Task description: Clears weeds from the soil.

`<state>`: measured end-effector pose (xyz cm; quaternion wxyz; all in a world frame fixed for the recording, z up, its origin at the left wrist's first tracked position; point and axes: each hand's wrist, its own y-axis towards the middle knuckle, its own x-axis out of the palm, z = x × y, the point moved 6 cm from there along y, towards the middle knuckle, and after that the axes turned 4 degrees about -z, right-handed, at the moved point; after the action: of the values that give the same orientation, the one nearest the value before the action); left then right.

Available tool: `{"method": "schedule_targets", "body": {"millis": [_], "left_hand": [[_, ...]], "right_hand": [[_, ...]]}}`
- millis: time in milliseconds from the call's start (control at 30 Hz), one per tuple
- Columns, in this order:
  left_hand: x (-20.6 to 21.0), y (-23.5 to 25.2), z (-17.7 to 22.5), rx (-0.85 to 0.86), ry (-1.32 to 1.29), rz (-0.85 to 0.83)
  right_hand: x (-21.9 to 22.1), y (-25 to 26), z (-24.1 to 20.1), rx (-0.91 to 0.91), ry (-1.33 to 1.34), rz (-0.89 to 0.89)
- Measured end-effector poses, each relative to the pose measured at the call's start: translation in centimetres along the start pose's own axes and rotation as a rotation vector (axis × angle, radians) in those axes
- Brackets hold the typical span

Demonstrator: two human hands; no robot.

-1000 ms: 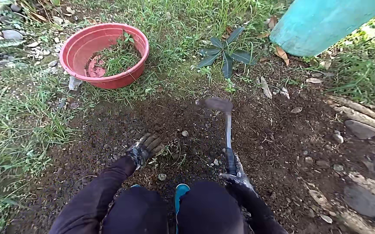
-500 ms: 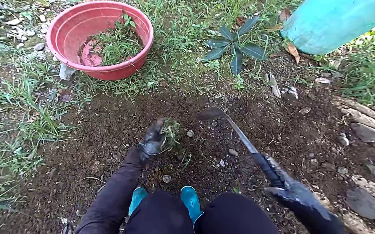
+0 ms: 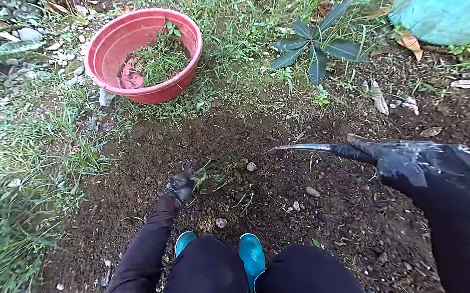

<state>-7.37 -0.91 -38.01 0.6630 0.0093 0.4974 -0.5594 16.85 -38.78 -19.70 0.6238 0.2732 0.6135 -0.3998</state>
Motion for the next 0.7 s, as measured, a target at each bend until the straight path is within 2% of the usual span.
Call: {"method": "schedule_targets", "body": {"millis": [100,133,167,267,367,467,533,633,700], "left_hand": [[-5.1,-3.6,2.1,0.205,-0.507,0.306],[-6.2,-4.3,2.4,0.234,-0.607,0.356],[-6.6,-4.3,2.1,0.218,-0.627,0.337],[-4.2,-1.2,0.1,0.208,-0.191,0.11],[0.6,0.8,1.2,0.072,0.286,-0.186],[3.2,2.6,0.9,-0.002,0.393,-0.247],[2.2,2.6,1.4,0.062,0.177,-0.132],[-1.6,0.1,2.5,0.212,-0.518,0.185],[-3.4,-2.1,1.9,0.236,-0.964,0.254]], "right_hand": [[-1.0,0.7,-1.9,0.009,0.057,0.017],[-1.4,1.2,-2.3,0.027,0.082,0.007],[-1.6,1.6,-2.6,0.034,0.09,0.016],[-2.4,3.3,-3.5,0.047,0.103,0.027],[-3.6,4.0,-4.6,0.037,0.061,0.044],[-4.3,4.4,-5.5,0.043,0.04,0.007],[-3.9,4.4,-5.3,0.028,0.054,0.008],[-3.6,4.2,-4.5,0.001,0.053,0.051],[-3.2,4.3,-3.9,-0.006,0.062,0.025]]}}
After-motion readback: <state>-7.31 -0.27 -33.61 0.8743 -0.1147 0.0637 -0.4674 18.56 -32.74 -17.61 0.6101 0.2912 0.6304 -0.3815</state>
